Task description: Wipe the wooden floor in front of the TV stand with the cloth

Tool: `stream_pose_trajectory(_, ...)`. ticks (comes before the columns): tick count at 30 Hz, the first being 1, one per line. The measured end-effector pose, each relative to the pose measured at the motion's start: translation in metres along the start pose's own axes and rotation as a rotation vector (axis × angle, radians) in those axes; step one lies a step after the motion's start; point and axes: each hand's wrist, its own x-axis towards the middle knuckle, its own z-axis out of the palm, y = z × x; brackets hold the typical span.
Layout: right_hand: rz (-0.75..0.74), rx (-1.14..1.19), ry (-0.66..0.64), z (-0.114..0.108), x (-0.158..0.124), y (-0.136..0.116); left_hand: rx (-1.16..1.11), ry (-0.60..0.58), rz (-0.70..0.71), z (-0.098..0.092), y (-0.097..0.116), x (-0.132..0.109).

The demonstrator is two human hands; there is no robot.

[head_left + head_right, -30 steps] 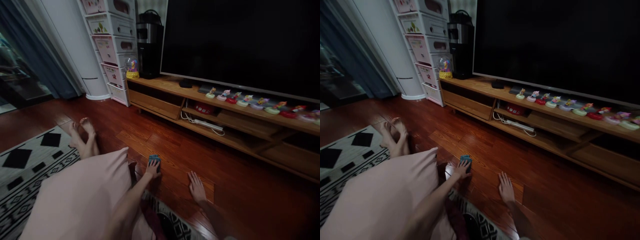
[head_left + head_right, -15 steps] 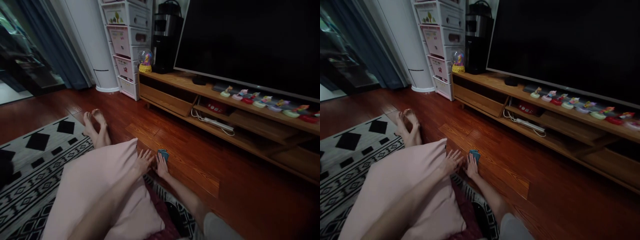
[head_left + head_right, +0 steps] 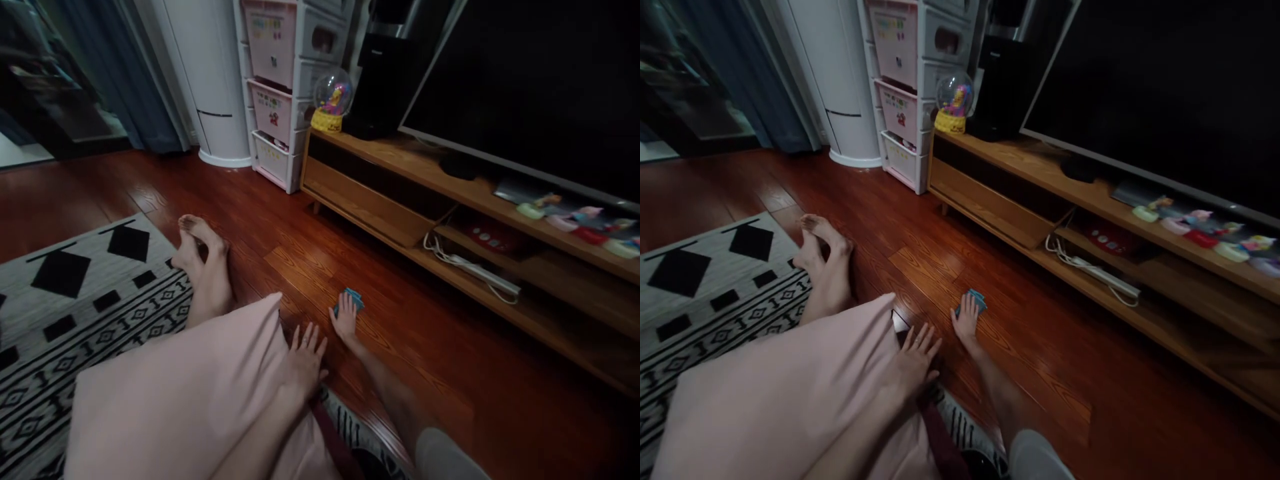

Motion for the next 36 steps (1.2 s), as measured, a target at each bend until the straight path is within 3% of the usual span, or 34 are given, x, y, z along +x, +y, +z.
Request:
stream_pose_trajectory(2,-0.214,0.001,-0.108,0.011,0.000,-0.029,-0.033,0.067,-0.027,0.012,-0.011,-0.004)
stream_pose_trajectory(6,-0.787,0.058,-0.363,0.026,-0.003,-0.073,-0.079,0.147,-0.091,0.032,-0.038,-0.007)
stream_pose_trajectory(8,-0.871,0.090,-0.382,0.025,0.016,-0.079,-0.087,0.151,-0.110,0.034,-0.059,-0.005)
stream_pose_trajectory(10,-0.769,0.105,-0.321,0.020,0.054,-0.075,-0.091,0.175,-0.142,0.029,-0.089,0.000)
stream_pose_trajectory(14,-0.331,0.103,-0.169,0.016,0.157,-0.061,-0.057,0.241,-0.190,0.010,-0.154,0.011)
stream_pose_trajectory(16,-0.127,0.120,-0.089,0.021,0.199,-0.063,-0.051,0.240,-0.194,0.008,-0.169,0.012)
stream_pose_trajectory(18,-0.018,0.134,-0.026,0.029,0.222,-0.076,-0.064,0.213,-0.181,0.015,-0.162,0.007)
stream_pose_trajectory(20,-0.060,0.127,-0.027,0.038,0.222,-0.097,-0.088,0.174,-0.153,0.030,-0.138,-0.004)
stream_pose_trajectory(23,-0.349,0.096,-0.120,0.047,0.194,-0.129,-0.123,0.131,-0.122,0.051,-0.095,-0.024)
stream_pose_trajectory(25,-0.577,0.092,-0.173,0.047,0.171,-0.142,-0.127,0.113,-0.114,0.059,-0.078,-0.033)
stream_pose_trajectory(27,-0.743,0.097,-0.217,0.044,0.160,-0.145,-0.118,0.105,-0.117,0.058,-0.073,-0.037)
stream_pose_trajectory(29,-0.783,0.098,-0.248,0.039,0.167,-0.136,-0.088,0.106,-0.133,0.051,-0.077,-0.036)
stream_pose_trajectory(32,-0.542,0.072,-0.219,0.029,0.202,-0.102,-0.036,0.118,-0.158,0.036,-0.090,-0.034)
stream_pose_trajectory(36,0.039,0.016,-0.074,0.013,0.236,-0.034,-0.071,0.128,-0.150,0.030,-0.091,-0.039)
